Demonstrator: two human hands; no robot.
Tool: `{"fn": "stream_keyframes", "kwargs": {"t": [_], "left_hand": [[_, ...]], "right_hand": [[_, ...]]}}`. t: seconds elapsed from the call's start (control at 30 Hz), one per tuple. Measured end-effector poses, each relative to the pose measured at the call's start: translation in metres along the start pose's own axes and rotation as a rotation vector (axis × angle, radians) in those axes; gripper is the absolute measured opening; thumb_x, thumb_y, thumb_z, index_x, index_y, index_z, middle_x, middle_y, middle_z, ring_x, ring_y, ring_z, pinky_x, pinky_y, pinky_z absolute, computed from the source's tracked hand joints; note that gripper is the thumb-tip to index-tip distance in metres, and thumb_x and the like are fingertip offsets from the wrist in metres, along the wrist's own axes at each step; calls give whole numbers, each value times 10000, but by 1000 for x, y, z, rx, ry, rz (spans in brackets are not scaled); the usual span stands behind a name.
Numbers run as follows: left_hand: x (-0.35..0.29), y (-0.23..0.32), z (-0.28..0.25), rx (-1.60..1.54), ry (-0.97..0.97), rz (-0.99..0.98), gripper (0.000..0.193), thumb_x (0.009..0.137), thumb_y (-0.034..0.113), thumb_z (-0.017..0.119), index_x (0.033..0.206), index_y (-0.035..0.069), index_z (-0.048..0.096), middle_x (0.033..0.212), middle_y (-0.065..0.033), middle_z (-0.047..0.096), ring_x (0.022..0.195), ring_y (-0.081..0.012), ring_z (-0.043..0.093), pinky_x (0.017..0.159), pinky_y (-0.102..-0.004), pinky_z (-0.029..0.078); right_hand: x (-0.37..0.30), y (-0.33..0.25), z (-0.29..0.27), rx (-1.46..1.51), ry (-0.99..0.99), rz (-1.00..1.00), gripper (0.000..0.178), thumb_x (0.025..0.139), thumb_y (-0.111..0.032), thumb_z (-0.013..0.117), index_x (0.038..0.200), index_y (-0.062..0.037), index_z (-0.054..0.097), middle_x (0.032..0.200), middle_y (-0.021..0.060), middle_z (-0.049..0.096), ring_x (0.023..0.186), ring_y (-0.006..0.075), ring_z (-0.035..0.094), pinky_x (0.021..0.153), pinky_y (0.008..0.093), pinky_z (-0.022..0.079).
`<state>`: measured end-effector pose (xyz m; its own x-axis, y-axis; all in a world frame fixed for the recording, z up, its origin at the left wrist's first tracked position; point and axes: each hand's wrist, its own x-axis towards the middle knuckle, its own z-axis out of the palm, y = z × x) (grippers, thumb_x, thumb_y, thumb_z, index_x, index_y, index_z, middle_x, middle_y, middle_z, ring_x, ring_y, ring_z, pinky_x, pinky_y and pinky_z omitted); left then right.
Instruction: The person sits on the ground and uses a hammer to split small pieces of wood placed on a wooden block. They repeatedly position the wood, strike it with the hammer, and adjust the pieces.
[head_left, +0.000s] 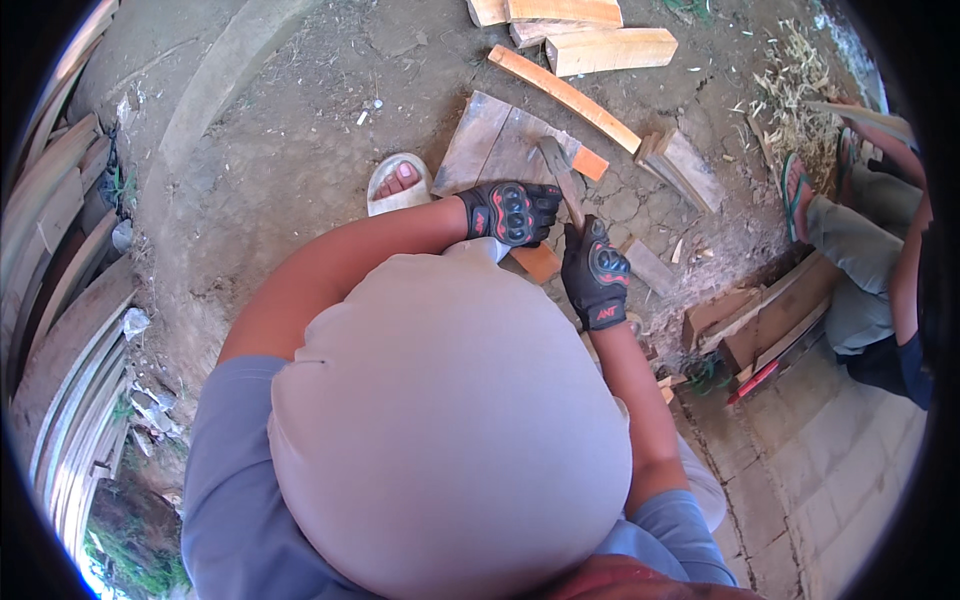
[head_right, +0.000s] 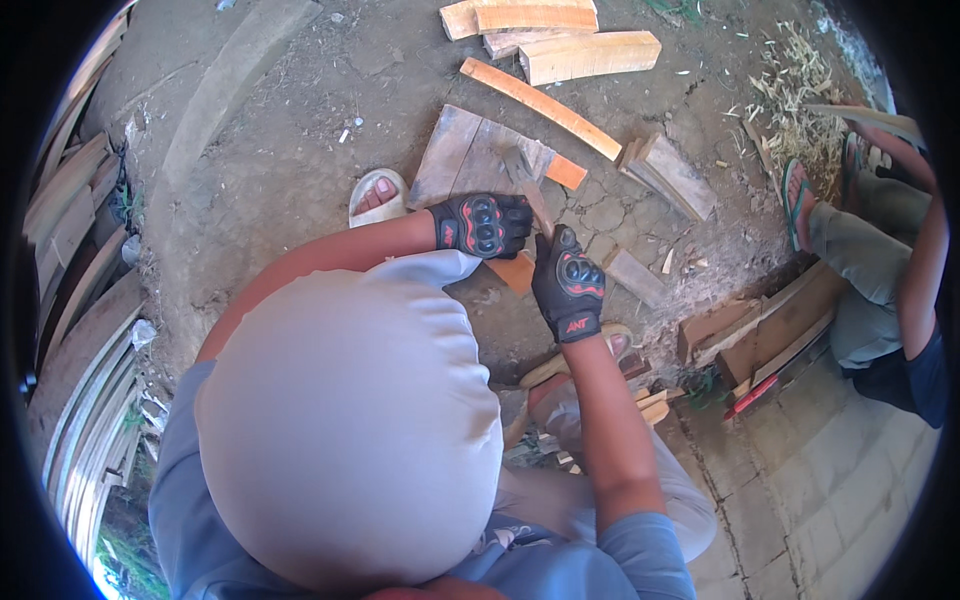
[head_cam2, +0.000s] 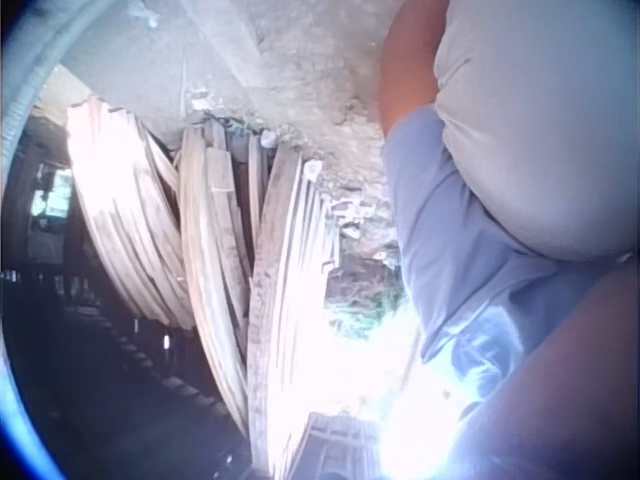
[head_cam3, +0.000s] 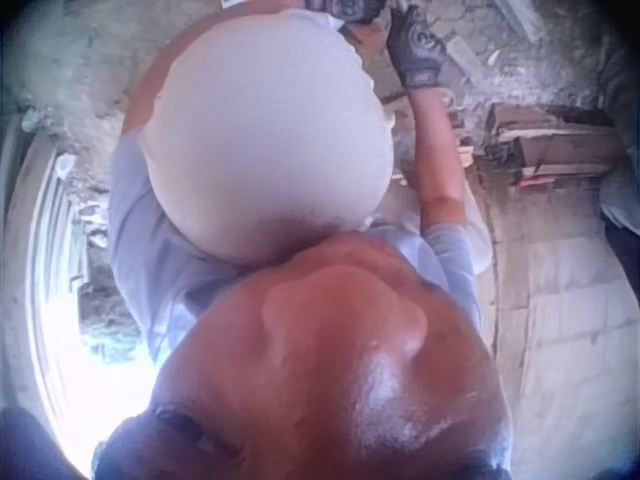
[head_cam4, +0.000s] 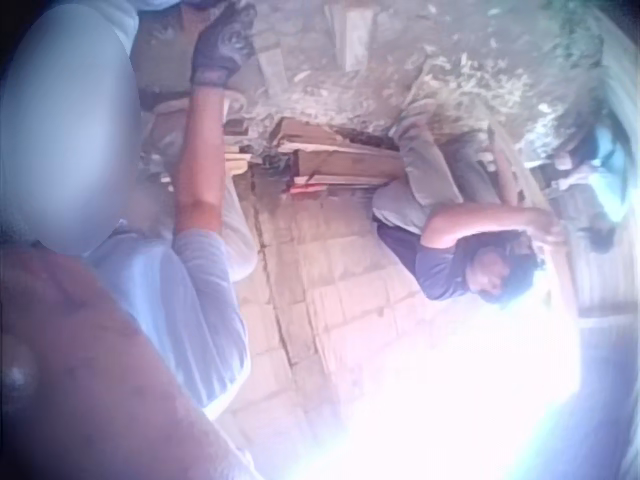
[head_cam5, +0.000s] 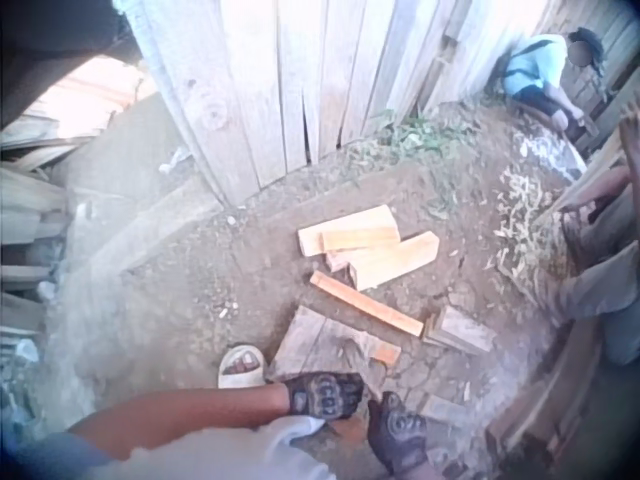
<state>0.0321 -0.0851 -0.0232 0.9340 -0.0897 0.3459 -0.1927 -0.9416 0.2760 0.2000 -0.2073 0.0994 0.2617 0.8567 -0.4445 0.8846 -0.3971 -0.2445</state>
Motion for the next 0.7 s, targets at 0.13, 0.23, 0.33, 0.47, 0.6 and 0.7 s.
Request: {"fn": "stream_keyframes", "kwargs": {"t": [0.13,0.23,0.33,0.47,0.6,0.7], "left_hand": [[-6,-2,11,-63,-81,27,83,861,213,650,798,190,699,924,-5,678,1028,-222,649,1079,-380,480],[-5,-3,12,149,-55,118,88,861,210,654,789,197,702,907,-2,673,1006,-214,649,1046,-370,492],[0,-6,6,51,-2,25,88,896,208,645,825,180,690,930,-23,661,987,-225,647,991,-384,517],[-10,-7,18,-111,97,-27,98,881,219,647,804,174,688,909,-20,665,1001,-242,648,976,-397,528],[0,-4,-5,-25,77,33,107,860,213,654,764,177,682,897,-23,680,984,-250,657,992,-406,524],[2,1,3,-2,8,-4,123,876,218,638,785,169,704,932,-41,700,1000,-266,670,1079,-424,500]], "right_hand": [[-18,-48,-53,280,336,-18,287,1070,-341,580,1128,-66,635,897,219,718,784,454,710,669,545,529],[-20,-28,-41,238,427,-155,254,1059,-304,604,1119,-61,646,931,217,725,806,452,713,691,540,539],[-6,-25,-18,82,-4,133,219,1039,-280,633,1099,-70,653,955,209,732,815,434,718,680,540,535],[-19,-44,-36,176,277,13,200,1026,-270,649,1094,-82,653,857,167,726,785,418,719,653,540,528],[-13,-23,-15,182,349,-64,235,1029,-296,655,1130,-83,656,811,164,709,734,422,708,636,538,528],[0,-6,14,-46,34,70,249,1036,-285,661,1172,-77,640,804,185,703,677,430,694,612,526,527]]}}
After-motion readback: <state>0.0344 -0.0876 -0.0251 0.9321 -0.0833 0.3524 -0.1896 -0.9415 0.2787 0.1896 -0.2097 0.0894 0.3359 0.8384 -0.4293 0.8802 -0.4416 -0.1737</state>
